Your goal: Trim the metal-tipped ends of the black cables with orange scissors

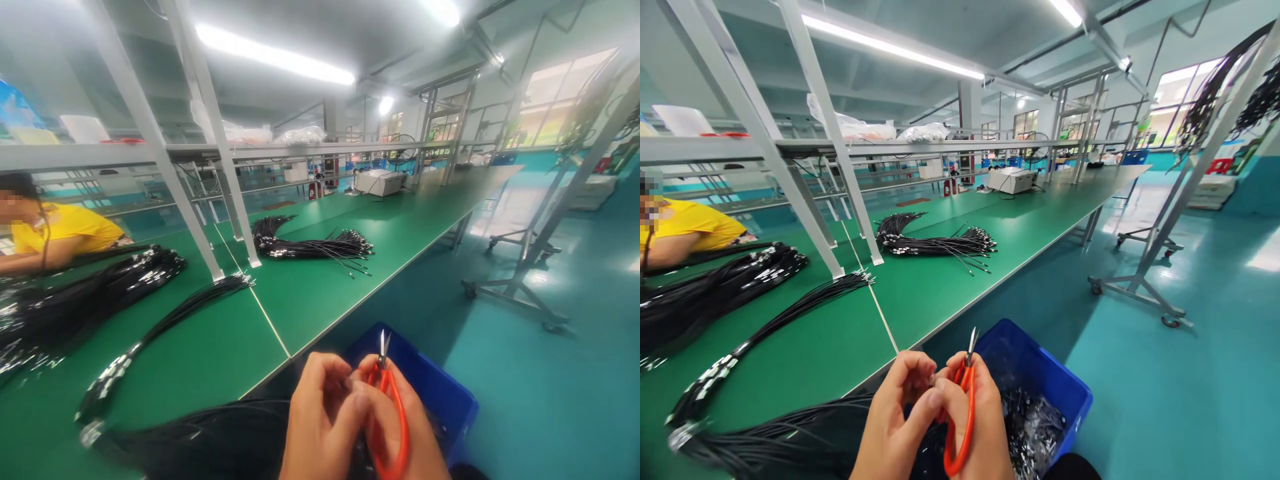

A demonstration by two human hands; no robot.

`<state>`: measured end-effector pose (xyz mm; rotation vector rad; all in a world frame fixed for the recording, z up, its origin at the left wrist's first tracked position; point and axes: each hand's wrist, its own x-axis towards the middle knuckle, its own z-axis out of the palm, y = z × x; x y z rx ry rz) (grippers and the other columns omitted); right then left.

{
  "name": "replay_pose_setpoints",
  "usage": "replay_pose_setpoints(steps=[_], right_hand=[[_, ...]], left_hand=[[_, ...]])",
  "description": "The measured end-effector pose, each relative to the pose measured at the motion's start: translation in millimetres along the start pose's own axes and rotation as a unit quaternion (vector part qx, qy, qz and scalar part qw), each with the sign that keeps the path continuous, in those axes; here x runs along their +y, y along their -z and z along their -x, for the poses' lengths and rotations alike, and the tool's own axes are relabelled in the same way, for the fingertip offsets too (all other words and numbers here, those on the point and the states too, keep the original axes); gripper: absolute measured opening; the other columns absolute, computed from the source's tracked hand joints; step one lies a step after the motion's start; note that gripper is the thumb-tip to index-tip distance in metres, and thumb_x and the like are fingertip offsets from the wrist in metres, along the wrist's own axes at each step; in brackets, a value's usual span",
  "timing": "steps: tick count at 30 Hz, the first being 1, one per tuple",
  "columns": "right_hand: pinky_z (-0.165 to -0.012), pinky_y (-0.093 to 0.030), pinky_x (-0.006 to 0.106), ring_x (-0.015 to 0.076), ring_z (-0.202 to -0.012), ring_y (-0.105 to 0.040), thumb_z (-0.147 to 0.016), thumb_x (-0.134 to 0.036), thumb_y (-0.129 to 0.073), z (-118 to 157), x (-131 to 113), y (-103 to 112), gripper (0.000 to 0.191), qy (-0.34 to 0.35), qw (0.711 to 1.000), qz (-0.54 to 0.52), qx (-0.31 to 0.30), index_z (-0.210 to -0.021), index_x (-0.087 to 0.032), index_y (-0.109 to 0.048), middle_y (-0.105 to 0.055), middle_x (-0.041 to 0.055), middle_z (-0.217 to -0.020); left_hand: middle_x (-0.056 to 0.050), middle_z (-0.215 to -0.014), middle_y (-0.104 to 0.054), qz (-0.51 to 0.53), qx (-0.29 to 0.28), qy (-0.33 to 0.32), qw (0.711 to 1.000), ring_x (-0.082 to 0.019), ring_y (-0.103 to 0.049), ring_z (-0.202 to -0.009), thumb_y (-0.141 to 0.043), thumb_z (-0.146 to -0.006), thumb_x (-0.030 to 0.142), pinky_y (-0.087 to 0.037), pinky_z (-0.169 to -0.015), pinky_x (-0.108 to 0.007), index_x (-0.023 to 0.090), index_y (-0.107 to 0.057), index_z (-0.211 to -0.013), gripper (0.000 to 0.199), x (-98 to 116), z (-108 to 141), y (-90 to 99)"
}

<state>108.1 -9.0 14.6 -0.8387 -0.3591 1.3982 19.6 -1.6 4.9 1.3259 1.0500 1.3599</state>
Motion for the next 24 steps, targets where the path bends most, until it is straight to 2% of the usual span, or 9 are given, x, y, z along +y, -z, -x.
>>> replay_pose_setpoints(steps=[2, 6, 8, 13, 17, 20, 22, 24], right_hand=[[-0.051, -0.048, 0.024, 0.0146, -0.052, -0.050, -0.053, -0.025, -0.084, 1, -3, -5, 0.024, 0.022, 0.999, 0.022, -0.012, -0.065, -0.023, -0.063, -0.057, -0.0021, -0.058], [-0.053, -0.047, 0.026, 0.0148, -0.052, -0.051, -0.058, -0.024, -0.078, -2, -7, -3, 0.018, -0.011, 0.998, -0.013, -0.067, -0.066, -0.023, -0.063, -0.058, -0.0018, -0.059], [-0.053, -0.046, 0.025, 0.0135, -0.052, -0.051, -0.059, -0.022, -0.075, -4, -8, 1, 0.014, -0.030, 0.995, -0.037, -0.090, -0.066, -0.022, -0.063, -0.058, -0.0020, -0.059], [-0.054, -0.046, 0.023, 0.0131, -0.053, -0.054, -0.059, -0.022, -0.076, -6, -8, 6, 0.013, -0.059, 0.995, -0.026, -0.072, -0.069, -0.019, -0.068, -0.061, -0.0003, -0.059], [-0.050, -0.046, 0.025, 0.0145, -0.051, -0.053, -0.059, -0.024, -0.076, -9, -5, 5, 0.010, -0.042, 0.995, -0.027, -0.091, -0.064, -0.020, -0.067, -0.058, -0.0008, -0.057], [-0.049, -0.048, 0.025, 0.0144, -0.050, -0.053, -0.054, -0.023, -0.079, -11, -6, 4, 0.015, -0.060, 0.995, -0.051, -0.067, -0.066, -0.020, -0.070, -0.060, -0.0005, -0.056], [-0.051, -0.050, 0.022, 0.0132, -0.053, -0.055, -0.052, -0.020, -0.081, -10, -8, 2, 0.019, -0.089, 0.993, -0.063, -0.038, -0.067, -0.019, -0.070, -0.063, 0.0003, -0.061], [-0.053, -0.051, 0.021, 0.0125, -0.055, -0.057, -0.050, -0.018, -0.083, -10, -10, 1, 0.022, -0.111, 0.991, -0.071, -0.021, -0.067, -0.019, -0.071, -0.065, 0.0007, -0.064]], left_hand=[[0.002, -0.066, -0.051, -0.008, 0.000, 0.002, 1.000, -0.012, -0.050, -0.056, -0.064, -0.081, 0.036, -0.042, -0.053, -0.022, 0.018, -0.055, -0.069, 0.023, 6, -4, 2.0], [0.001, -0.059, -0.058, 0.120, -0.092, 0.075, 0.986, -0.012, -0.054, -0.052, -0.066, -0.079, 0.031, -0.044, -0.052, -0.022, 0.016, -0.059, -0.068, 0.020, 11, -14, 10.1], [0.001, -0.057, -0.060, 0.164, -0.088, 0.101, 0.977, -0.010, -0.053, -0.050, -0.067, -0.077, 0.028, -0.042, -0.052, -0.021, 0.015, -0.060, -0.068, 0.018, 12, -15, 12.2], [0.004, -0.054, -0.055, 0.202, -0.062, 0.145, 0.967, -0.009, -0.050, -0.050, -0.067, -0.078, 0.032, -0.041, -0.052, -0.020, 0.015, -0.059, -0.072, 0.019, 12, -15, 9.2], [0.004, -0.054, -0.056, 0.211, -0.093, 0.118, 0.966, -0.009, -0.049, -0.047, -0.071, -0.075, 0.032, -0.039, -0.048, -0.020, 0.017, -0.056, -0.073, 0.021, 9, -17, 5.8], [0.003, -0.063, -0.056, 0.203, -0.069, 0.106, 0.971, -0.010, -0.051, -0.051, -0.069, -0.075, 0.031, -0.042, -0.051, -0.022, 0.017, -0.055, -0.070, 0.020, 5, -18, 9.1], [0.001, -0.070, -0.057, 0.117, -0.024, 0.070, 0.990, -0.012, -0.054, -0.058, -0.066, -0.077, 0.029, -0.046, -0.056, -0.024, 0.018, -0.061, -0.074, 0.013, 5, -18, 13.9], [-0.002, -0.081, -0.061, -0.026, 0.024, -0.014, 0.999, -0.016, -0.058, -0.069, -0.063, -0.079, 0.024, -0.049, -0.064, -0.025, 0.020, -0.068, -0.083, 0.007, 8, -16, 18.5]])
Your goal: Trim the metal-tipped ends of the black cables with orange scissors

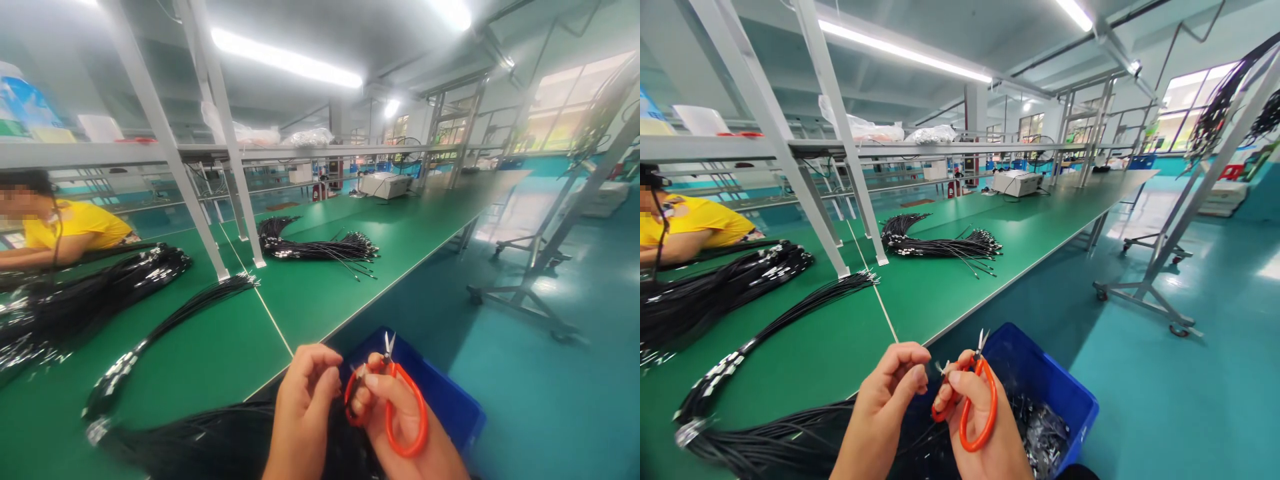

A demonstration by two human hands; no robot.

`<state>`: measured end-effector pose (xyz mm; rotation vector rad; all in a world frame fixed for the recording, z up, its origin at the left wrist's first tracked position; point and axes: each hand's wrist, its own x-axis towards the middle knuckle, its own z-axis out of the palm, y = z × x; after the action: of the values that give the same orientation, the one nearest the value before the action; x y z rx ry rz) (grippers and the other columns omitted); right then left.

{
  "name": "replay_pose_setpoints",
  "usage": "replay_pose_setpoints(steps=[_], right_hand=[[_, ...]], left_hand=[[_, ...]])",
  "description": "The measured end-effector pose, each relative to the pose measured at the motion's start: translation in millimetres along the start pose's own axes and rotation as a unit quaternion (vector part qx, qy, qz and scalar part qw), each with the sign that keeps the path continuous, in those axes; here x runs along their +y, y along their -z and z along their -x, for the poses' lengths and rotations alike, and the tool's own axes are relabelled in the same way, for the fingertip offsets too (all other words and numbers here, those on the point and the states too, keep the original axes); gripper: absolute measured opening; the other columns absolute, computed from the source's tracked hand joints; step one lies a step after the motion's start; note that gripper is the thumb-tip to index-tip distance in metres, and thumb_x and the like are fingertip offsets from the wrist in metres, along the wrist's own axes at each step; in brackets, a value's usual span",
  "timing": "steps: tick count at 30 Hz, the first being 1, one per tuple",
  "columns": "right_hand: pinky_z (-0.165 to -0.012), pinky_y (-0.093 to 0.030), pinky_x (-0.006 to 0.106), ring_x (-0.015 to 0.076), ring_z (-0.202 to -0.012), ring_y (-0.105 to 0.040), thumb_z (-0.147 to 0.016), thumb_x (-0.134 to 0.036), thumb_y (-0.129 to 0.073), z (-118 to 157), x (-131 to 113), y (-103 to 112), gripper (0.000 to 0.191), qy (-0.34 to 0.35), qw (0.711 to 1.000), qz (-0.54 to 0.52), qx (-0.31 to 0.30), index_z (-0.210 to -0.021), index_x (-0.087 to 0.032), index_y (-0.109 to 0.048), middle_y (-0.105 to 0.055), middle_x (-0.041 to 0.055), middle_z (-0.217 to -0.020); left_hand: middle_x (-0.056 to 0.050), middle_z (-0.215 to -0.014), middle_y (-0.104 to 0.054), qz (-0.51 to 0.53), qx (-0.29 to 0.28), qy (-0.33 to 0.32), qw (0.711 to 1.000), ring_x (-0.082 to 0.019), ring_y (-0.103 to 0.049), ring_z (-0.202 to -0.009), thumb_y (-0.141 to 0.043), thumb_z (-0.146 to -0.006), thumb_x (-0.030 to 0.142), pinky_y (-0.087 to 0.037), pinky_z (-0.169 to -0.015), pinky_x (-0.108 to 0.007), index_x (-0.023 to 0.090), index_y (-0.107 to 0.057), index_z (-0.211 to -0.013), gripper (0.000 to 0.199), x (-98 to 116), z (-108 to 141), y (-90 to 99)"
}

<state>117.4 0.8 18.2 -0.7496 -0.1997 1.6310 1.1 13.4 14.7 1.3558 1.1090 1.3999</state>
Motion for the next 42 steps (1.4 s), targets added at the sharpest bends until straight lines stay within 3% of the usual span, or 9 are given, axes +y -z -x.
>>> replay_pose_setpoints(steps=[4, 9, 11, 13, 16, 25, 32, 36, 42], right_hand=[[-0.056, -0.052, 0.021, 0.0128, -0.058, -0.059, -0.050, -0.017, -0.084, -3, 2, -1, 0.022, 0.002, 0.999, -0.028, -0.019, -0.068, -0.020, -0.071, -0.065, -0.0002, -0.067], [-0.053, -0.050, 0.022, 0.0128, -0.055, -0.057, -0.051, -0.019, -0.083, -5, 3, -4, 0.022, 0.015, 0.999, -0.025, -0.027, -0.068, -0.021, -0.070, -0.064, -0.0009, -0.063], [-0.053, -0.050, 0.022, 0.0127, -0.055, -0.056, -0.053, -0.018, -0.082, -4, 4, -4, 0.020, 0.024, 0.999, -0.011, -0.021, -0.069, -0.021, -0.070, -0.064, -0.0002, -0.061], [-0.052, -0.049, 0.023, 0.0138, -0.054, -0.054, -0.057, -0.022, -0.080, -4, 7, -3, 0.015, 0.044, 0.998, -0.005, -0.040, -0.068, -0.021, -0.069, -0.061, -0.0006, -0.056], [-0.048, -0.045, 0.024, 0.0143, -0.050, -0.050, -0.063, -0.025, -0.076, -6, 11, 0, 0.011, 0.064, 0.995, -0.001, -0.071, -0.066, -0.020, -0.067, -0.056, -0.0017, -0.050], [-0.057, -0.043, 0.021, 0.0119, -0.058, -0.051, -0.067, -0.028, -0.079, 1, 7, -16, 0.022, 0.172, 0.976, 0.130, -0.024, -0.079, -0.021, -0.061, -0.061, -0.0032, -0.065], [-0.055, -0.045, 0.022, 0.0120, -0.056, -0.050, -0.066, -0.025, -0.077, -1, 12, -10, 0.022, 0.158, 0.980, 0.120, -0.024, -0.077, -0.021, -0.059, -0.058, -0.0037, -0.064], [-0.051, -0.043, 0.021, 0.0121, -0.055, -0.052, -0.069, -0.023, -0.073, -3, 10, -2, 0.013, 0.253, 0.943, 0.216, 0.013, -0.075, -0.022, -0.061, -0.061, -0.0025, -0.069], [-0.055, -0.049, 0.022, 0.0152, -0.060, -0.061, -0.074, -0.019, -0.067, -5, 12, -2, 0.008, 0.361, 0.858, 0.363, -0.031, -0.078, -0.025, -0.063, -0.068, -0.0002, -0.075]], left_hand=[[-0.008, -0.102, -0.065, -0.200, 0.019, -0.128, 0.971, -0.021, -0.063, -0.079, -0.063, -0.079, 0.020, -0.050, -0.072, -0.028, 0.027, -0.074, -0.092, 0.019, 3, 2, 4.8], [-0.009, -0.099, -0.067, -0.264, 0.036, -0.162, 0.950, -0.021, -0.065, -0.079, -0.060, -0.080, 0.019, -0.050, -0.070, -0.027, 0.025, -0.075, -0.079, 0.016, -1, -1, 9.9], [-0.008, -0.093, -0.069, -0.225, 0.028, -0.131, 0.965, -0.022, -0.065, -0.084, -0.057, -0.082, 0.020, -0.049, -0.074, -0.026, 0.024, -0.072, -0.081, 0.015, -1, -1, 11.1], [-0.005, -0.084, -0.069, -0.142, -0.029, -0.064, 0.987, -0.021, -0.065, -0.078, -0.056, -0.084, 0.024, -0.050, -0.070, -0.026, 0.022, -0.068, -0.086, 0.012, -1, 1, 10.3], [-0.003, -0.071, -0.068, -0.021, -0.111, 0.029, 0.993, -0.017, -0.062, -0.062, -0.058, -0.084, 0.029, -0.049, -0.061, -0.025, 0.019, -0.063, -0.082, 0.011, -3, 5, 7.6], [0.004, -0.054, -0.052, 0.075, -0.051, 0.111, 0.990, -0.006, -0.037, -0.046, -0.074, -0.068, 0.047, -0.031, -0.044, -0.017, 0.014, -0.061, -0.066, 0.036, -5, 4, 6.8], [0.002, -0.055, -0.056, 0.115, -0.065, 0.124, 0.983, -0.004, -0.035, -0.043, -0.075, -0.068, 0.049, -0.026, -0.041, -0.015, 0.014, -0.060, -0.066, 0.038, -8, 3, 10.0], [0.004, -0.053, -0.051, 0.134, -0.049, 0.139, 0.980, -0.004, -0.035, -0.043, -0.077, -0.066, 0.047, -0.026, -0.041, -0.015, 0.014, -0.058, -0.063, 0.038, -8, 2, 10.8], [0.006, -0.051, -0.046, 0.103, -0.088, 0.128, 0.982, -0.005, -0.036, -0.043, -0.075, -0.069, 0.047, -0.029, -0.042, -0.015, 0.014, -0.059, -0.066, 0.036, -9, 1, 11.7]])
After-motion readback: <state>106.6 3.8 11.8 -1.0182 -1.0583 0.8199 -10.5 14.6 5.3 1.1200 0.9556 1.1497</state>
